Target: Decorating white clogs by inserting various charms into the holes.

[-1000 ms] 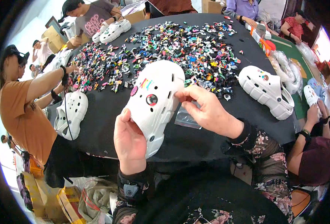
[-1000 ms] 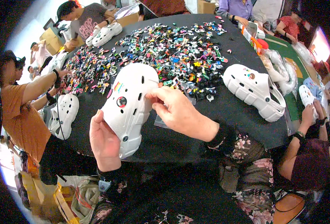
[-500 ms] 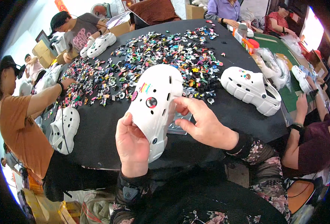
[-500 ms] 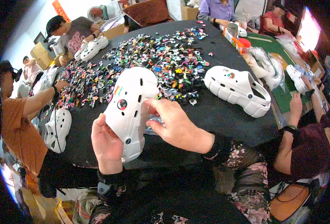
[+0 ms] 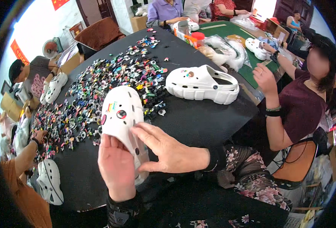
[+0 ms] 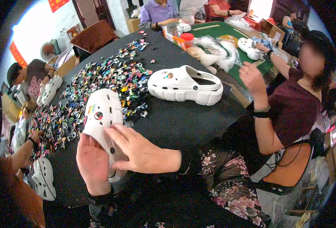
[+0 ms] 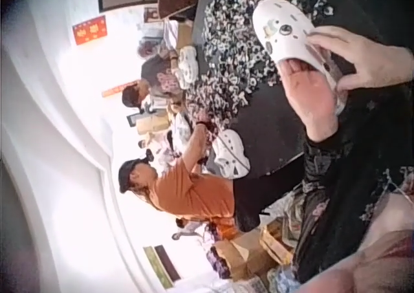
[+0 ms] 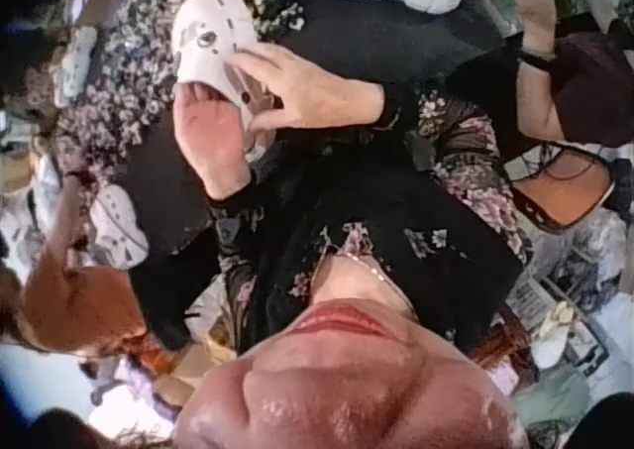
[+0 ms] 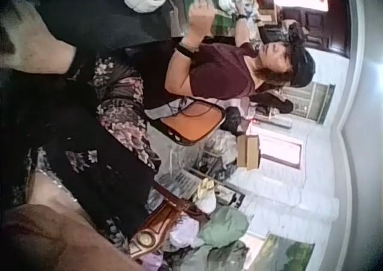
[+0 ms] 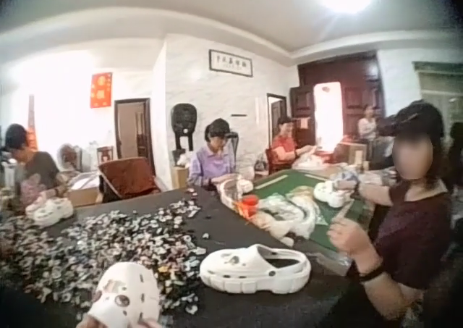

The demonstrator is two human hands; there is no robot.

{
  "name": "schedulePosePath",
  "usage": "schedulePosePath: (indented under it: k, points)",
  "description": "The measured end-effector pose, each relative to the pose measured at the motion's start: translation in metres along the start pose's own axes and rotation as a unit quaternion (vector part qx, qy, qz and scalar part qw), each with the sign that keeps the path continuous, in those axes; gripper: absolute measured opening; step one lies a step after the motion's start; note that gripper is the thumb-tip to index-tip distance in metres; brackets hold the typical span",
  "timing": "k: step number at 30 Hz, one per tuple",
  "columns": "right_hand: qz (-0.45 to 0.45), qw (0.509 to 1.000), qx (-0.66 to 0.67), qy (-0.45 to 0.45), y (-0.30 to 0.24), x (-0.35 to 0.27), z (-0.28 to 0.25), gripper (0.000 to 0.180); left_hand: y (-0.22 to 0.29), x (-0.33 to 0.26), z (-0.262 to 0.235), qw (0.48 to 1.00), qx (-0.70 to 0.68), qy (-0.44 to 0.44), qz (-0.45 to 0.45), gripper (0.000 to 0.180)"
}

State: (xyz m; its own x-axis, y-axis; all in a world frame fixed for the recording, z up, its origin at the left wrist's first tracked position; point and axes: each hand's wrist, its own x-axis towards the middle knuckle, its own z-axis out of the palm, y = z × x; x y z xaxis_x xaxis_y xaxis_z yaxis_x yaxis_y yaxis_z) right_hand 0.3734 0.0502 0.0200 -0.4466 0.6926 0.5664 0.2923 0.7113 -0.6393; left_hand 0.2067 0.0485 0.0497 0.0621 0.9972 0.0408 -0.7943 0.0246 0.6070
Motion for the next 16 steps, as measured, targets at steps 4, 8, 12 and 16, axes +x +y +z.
schedulePosePath:
  k: [4, 8, 12, 16]
  points:
    - [0.07, 0.997, 0.014, 0.003, 0.011, -0.013, -0.02, 0.107, -0.028, 0.009, 0.01, 0.997, -0.042, -0.054, -0.046, 0.038]
    - [0.095, 0.995, -0.028, 0.026, 0.012, -0.023, -0.059, 0.092, -0.055, 0.013, 0.045, 0.991, -0.072, -0.071, -0.088, 0.039]
    - [0.156, 0.983, 0.007, 0.093, 0.021, -0.024, -0.093, 0.069, -0.09, 0.013, 0.071, 0.979, -0.125, -0.101, -0.126, 0.033]
    - [0.141, 0.976, -0.146, 0.082, 0.027, -0.029, -0.118, 0.061, -0.118, 0.023, 0.08, 0.974, -0.011, -0.176, -0.14, 0.04]
